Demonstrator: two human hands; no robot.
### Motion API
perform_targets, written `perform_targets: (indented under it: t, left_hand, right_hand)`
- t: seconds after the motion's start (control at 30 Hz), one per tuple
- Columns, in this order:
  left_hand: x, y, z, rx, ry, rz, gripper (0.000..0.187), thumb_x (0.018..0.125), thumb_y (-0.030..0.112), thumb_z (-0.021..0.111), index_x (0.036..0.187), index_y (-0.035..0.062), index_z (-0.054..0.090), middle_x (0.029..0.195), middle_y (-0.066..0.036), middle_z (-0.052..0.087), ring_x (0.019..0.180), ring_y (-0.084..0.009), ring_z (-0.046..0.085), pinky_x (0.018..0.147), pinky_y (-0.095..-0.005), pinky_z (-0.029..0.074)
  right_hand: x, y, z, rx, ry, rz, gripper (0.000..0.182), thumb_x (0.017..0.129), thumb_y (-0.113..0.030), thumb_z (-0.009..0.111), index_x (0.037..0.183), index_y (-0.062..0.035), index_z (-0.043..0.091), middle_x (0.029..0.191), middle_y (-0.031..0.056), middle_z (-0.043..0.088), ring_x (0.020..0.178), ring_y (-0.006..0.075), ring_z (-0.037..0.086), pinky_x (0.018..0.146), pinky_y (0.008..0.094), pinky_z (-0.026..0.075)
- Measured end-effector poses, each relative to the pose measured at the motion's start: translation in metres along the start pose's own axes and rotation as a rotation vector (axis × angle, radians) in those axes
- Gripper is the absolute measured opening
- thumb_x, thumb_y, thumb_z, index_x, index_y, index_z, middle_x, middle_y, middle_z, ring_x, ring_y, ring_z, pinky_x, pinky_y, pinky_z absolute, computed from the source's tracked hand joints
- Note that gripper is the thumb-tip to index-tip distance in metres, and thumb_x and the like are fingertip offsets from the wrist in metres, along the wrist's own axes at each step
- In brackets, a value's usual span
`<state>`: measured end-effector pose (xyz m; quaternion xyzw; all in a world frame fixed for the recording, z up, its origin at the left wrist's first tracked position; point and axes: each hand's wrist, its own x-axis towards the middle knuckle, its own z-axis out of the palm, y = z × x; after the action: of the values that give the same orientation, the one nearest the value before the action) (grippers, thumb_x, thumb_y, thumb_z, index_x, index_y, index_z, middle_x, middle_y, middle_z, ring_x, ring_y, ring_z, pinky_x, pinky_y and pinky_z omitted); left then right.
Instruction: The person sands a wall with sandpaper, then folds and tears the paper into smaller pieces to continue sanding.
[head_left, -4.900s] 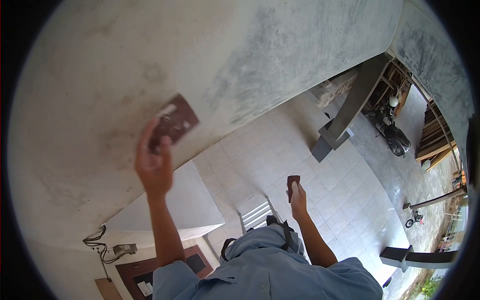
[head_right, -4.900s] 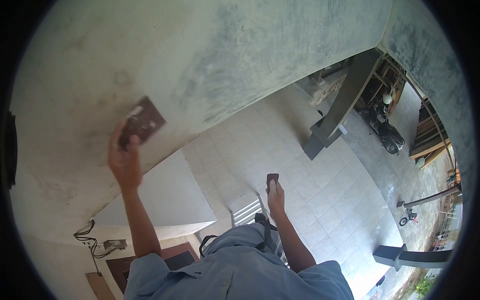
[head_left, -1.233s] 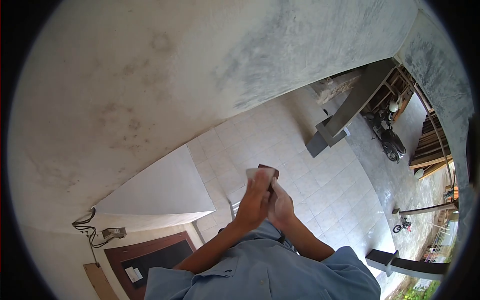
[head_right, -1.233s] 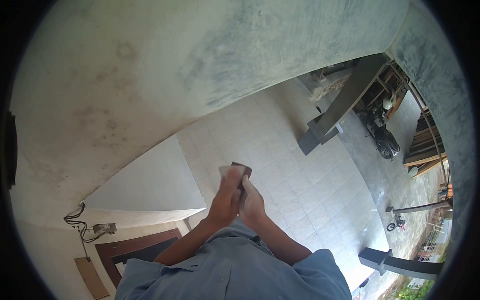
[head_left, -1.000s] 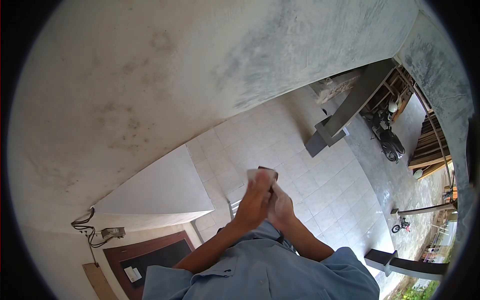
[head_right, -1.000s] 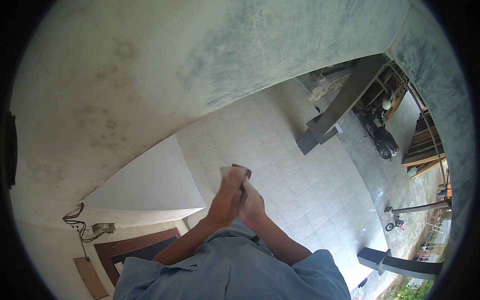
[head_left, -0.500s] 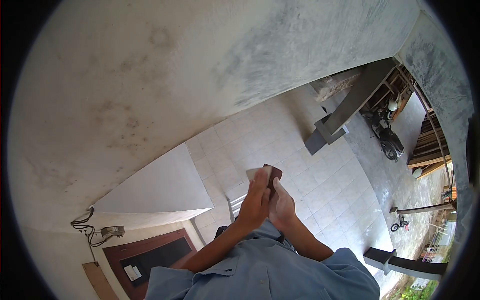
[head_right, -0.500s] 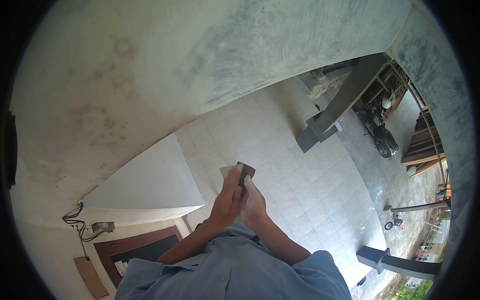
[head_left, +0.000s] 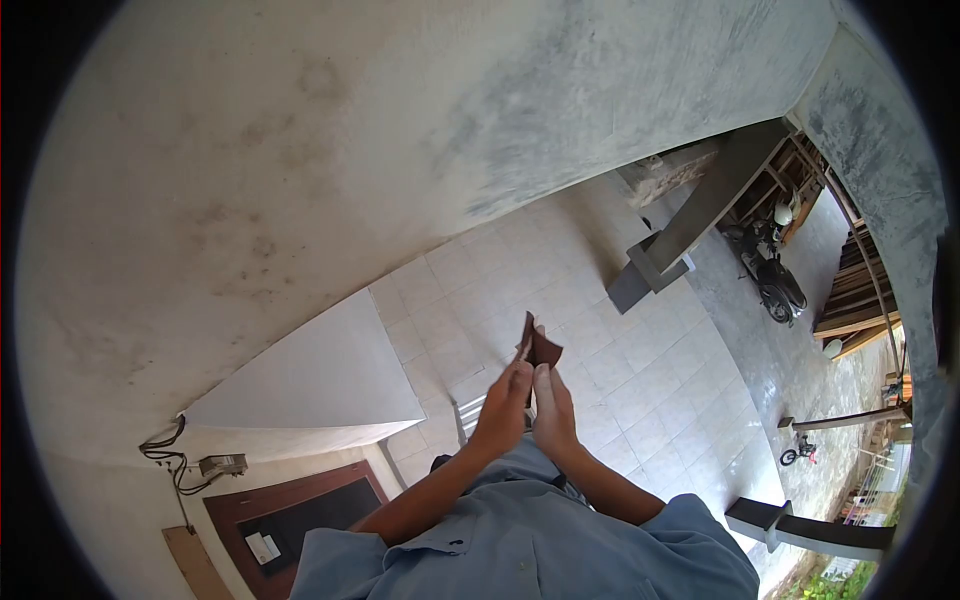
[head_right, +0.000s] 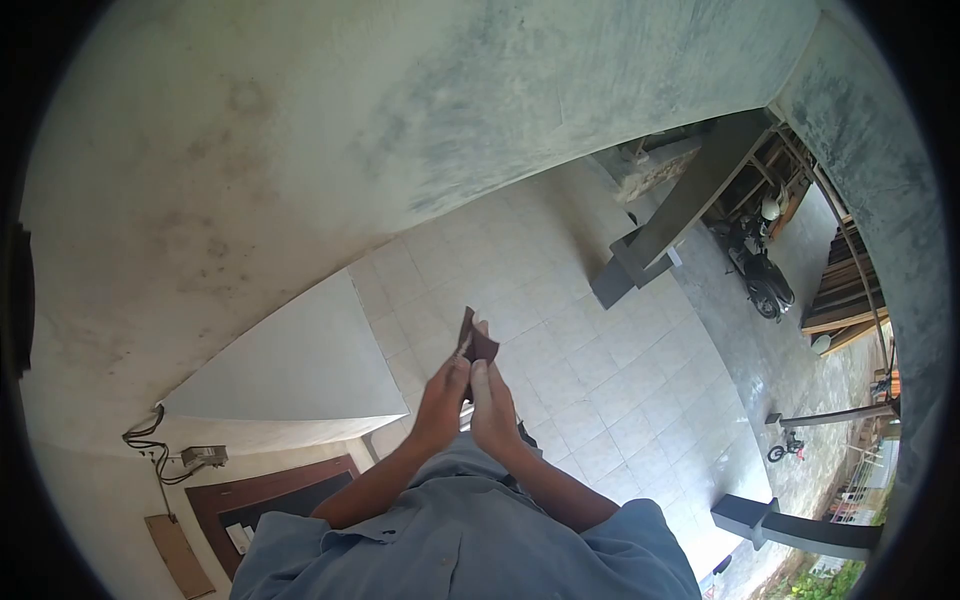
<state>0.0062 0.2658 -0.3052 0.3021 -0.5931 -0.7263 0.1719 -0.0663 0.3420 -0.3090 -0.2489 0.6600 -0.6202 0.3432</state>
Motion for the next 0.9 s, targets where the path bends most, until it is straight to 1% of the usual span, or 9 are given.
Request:
perform_targets:
  t: [0.1, 0.13, 0.23, 0.27, 0.37, 0.5, 0.6, 0.8, 0.9]
  left_hand:
    - [-0.001, -0.001, -0.002, -0.426, -0.068, -0.124, 0.053, 0.107, 0.037, 0.04, 0.144, -0.0005, 0.042, 0.126, -0.008, 0.056, 0.112, -0.0147, 0.054, 0.1, -0.0299, 0.043]
    - [-0.002, 0.005, -0.001, -0.49, -0.067, -0.189, 0.051, 0.107, 0.036, 0.04, 0.143, 0.0003, 0.041, 0.131, -0.011, 0.055, 0.12, -0.0205, 0.055, 0.103, -0.0356, 0.044]
    - [0.001, 0.013, -0.003, -0.715, -0.106, -0.093, 0.051, 0.107, 0.034, 0.039, 0.145, 0.0003, 0.038, 0.136, -0.011, 0.052, 0.124, -0.0216, 0.052, 0.105, -0.0362, 0.042]
    - [-0.002, 0.013, -0.003, -0.676, -0.103, -0.069, 0.051, 0.107, 0.033, 0.038, 0.146, 0.0008, 0.036, 0.139, -0.012, 0.05, 0.126, -0.0217, 0.051, 0.106, -0.0373, 0.041]
    - [0.001, 0.004, -0.008, -0.665, -0.062, -0.138, 0.051, 0.107, 0.034, 0.038, 0.146, 0.0011, 0.036, 0.138, -0.012, 0.051, 0.126, -0.0216, 0.051, 0.107, -0.038, 0.041]
    - [0.004, -0.004, -0.018, -0.587, -0.105, -0.074, 0.05, 0.107, 0.034, 0.038, 0.144, 0.0014, 0.037, 0.137, -0.012, 0.051, 0.126, -0.0219, 0.051, 0.106, -0.0385, 0.042]
    - [0.003, -0.005, -0.016, -0.598, -0.103, -0.051, 0.049, 0.107, 0.035, 0.038, 0.143, 0.0014, 0.039, 0.135, -0.012, 0.052, 0.125, -0.0223, 0.052, 0.104, -0.0389, 0.043]
    - [0.002, 0.009, -0.018, -0.557, -0.074, -0.018, 0.05, 0.107, 0.035, 0.038, 0.143, 0.0004, 0.038, 0.134, -0.012, 0.054, 0.121, -0.0213, 0.056, 0.1, -0.038, 0.048]
    - [0.001, 0.014, -0.016, -0.407, -0.045, 0.009, 0.05, 0.108, 0.031, 0.039, 0.147, 0.0001, 0.035, 0.136, -0.011, 0.054, 0.12, -0.0182, 0.057, 0.096, -0.0352, 0.052]
  right_hand:
    - [0.012, -0.004, -0.006, -0.026, 0.012, -0.048, 0.053, 0.109, -0.032, 0.025, 0.147, 0.0046, 0.034, 0.14, 0.0195, 0.05, 0.124, 0.0253, 0.052, 0.102, 0.0362, 0.04]
    - [0.018, -0.001, -0.006, 0.069, 0.023, -0.037, 0.052, 0.108, -0.027, 0.027, 0.149, 0.0055, 0.03, 0.15, 0.0228, 0.04, 0.139, 0.0333, 0.04, 0.113, 0.0395, 0.031]
    - [0.007, -0.005, 0.0, -0.501, 0.012, -0.517, 0.051, 0.107, -0.02, 0.029, 0.152, 0.0046, 0.025, 0.158, 0.0249, 0.026, 0.148, 0.0402, 0.02, 0.12, 0.0452, 0.018]
    - [0.009, -0.005, -0.004, -0.405, -0.069, -0.517, 0.053, 0.104, -0.015, 0.031, 0.153, 0.0032, 0.022, 0.159, 0.0254, 0.022, 0.149, 0.0428, 0.012, 0.121, 0.0504, 0.011]
    - [0.023, -0.004, -0.012, -0.35, -0.074, -0.314, 0.054, 0.103, -0.013, 0.035, 0.153, 0.0027, 0.022, 0.16, 0.0242, 0.02, 0.149, 0.0422, 0.015, 0.121, 0.0508, 0.012]
    - [0.016, -0.002, -0.015, -0.525, -0.16, -0.595, 0.055, 0.101, -0.012, 0.044, 0.151, 0.0019, 0.027, 0.157, 0.0269, 0.024, 0.145, 0.0445, 0.023, 0.118, 0.0511, 0.022]
    - [0.027, 0.0, -0.019, -0.532, -0.071, -0.478, 0.051, 0.1, -0.011, 0.047, 0.148, -0.0009, 0.037, 0.157, 0.0279, 0.025, 0.144, 0.0437, 0.026, 0.115, 0.0526, 0.026]
    - [0.018, -0.004, -0.018, -0.645, 0.054, -0.577, 0.043, 0.1, -0.01, 0.046, 0.143, -0.0015, 0.046, 0.15, 0.028, 0.035, 0.133, 0.0419, 0.04, 0.109, 0.0474, 0.034]
    - [0.03, -0.001, -0.034, -0.497, 0.127, -0.521, 0.04, 0.101, -0.011, 0.046, 0.139, 0.0006, 0.049, 0.14, 0.0271, 0.044, 0.123, 0.0408, 0.045, 0.103, 0.0457, 0.039]
